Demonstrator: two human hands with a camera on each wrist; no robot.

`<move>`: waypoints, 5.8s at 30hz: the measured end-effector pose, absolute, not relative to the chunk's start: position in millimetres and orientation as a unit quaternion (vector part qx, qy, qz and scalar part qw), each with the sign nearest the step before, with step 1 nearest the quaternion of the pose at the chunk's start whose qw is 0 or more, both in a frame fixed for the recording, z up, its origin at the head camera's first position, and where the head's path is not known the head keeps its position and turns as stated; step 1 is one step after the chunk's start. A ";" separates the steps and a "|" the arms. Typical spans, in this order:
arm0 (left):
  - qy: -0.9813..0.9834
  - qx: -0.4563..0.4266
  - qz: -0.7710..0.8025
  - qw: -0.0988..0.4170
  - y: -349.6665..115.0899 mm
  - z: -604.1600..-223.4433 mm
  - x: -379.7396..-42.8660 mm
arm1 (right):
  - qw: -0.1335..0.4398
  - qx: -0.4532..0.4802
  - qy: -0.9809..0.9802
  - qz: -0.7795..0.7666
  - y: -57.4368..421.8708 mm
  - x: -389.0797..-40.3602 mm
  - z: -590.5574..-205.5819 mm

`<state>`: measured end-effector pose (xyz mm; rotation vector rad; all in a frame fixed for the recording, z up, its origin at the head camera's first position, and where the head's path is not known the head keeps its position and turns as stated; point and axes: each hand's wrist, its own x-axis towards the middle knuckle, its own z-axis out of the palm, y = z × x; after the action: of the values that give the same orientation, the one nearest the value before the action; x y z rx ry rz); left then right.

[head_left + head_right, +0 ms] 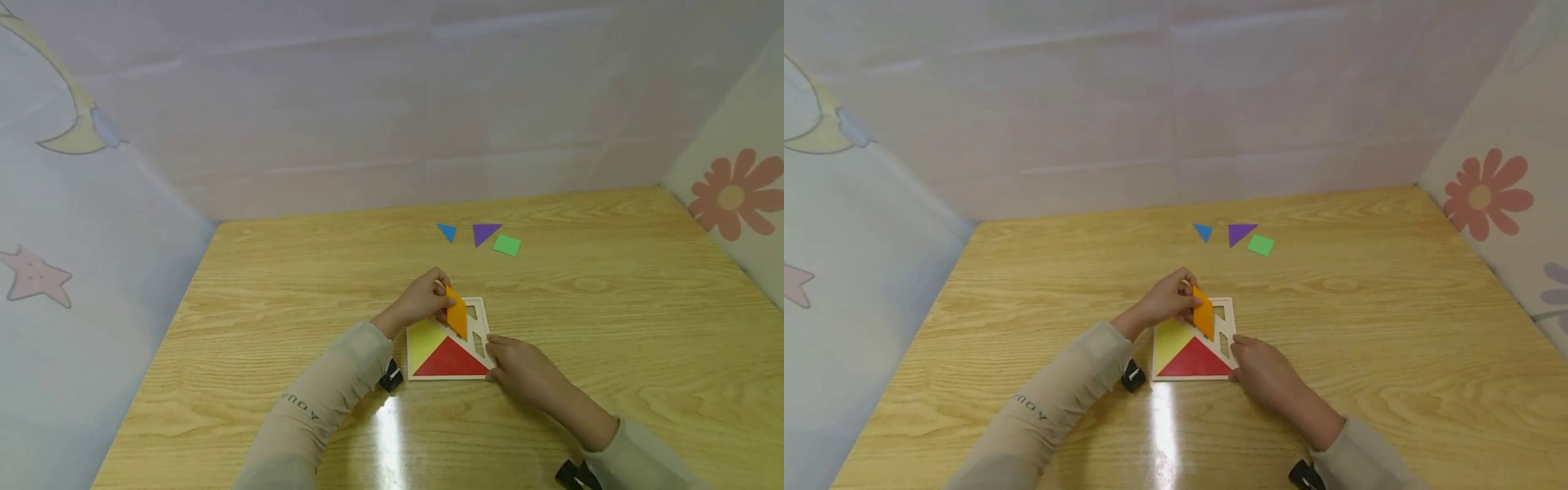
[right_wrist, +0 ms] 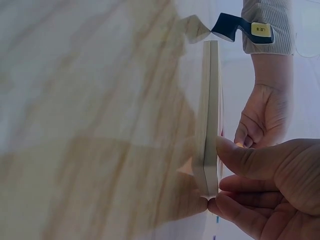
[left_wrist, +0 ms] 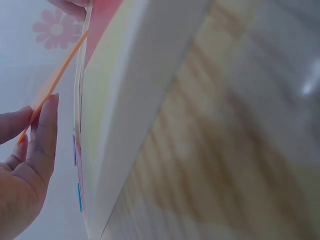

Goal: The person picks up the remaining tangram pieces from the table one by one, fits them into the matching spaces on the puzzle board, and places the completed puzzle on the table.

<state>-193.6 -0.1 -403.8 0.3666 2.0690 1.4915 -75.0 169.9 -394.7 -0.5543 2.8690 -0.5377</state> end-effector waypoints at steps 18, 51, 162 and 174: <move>0.766 0.148 0.545 0.307 2.3 -394.1 -186.6 | 0.090 -0.179 0.963 -0.181 169.7 -74.9 -393.5; 0.755 0.192 0.529 0.338 11.7 -412.5 -182.7 | 0.071 -0.191 0.962 -0.184 169.0 -72.5 -397.1; 0.875 0.395 0.175 0.220 31.1 -410.2 -175.5 | 0.033 -0.207 0.961 -0.180 168.9 -71.0 -400.5; 0.884 0.373 0.172 0.224 34.7 -410.6 -172.6 | 0.036 -0.211 0.959 -0.187 169.2 -71.2 -399.1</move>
<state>-172.6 34.7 -410.6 1.0306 2.4391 0.4749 -71.2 169.2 -399.1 -0.6495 2.9442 -0.5729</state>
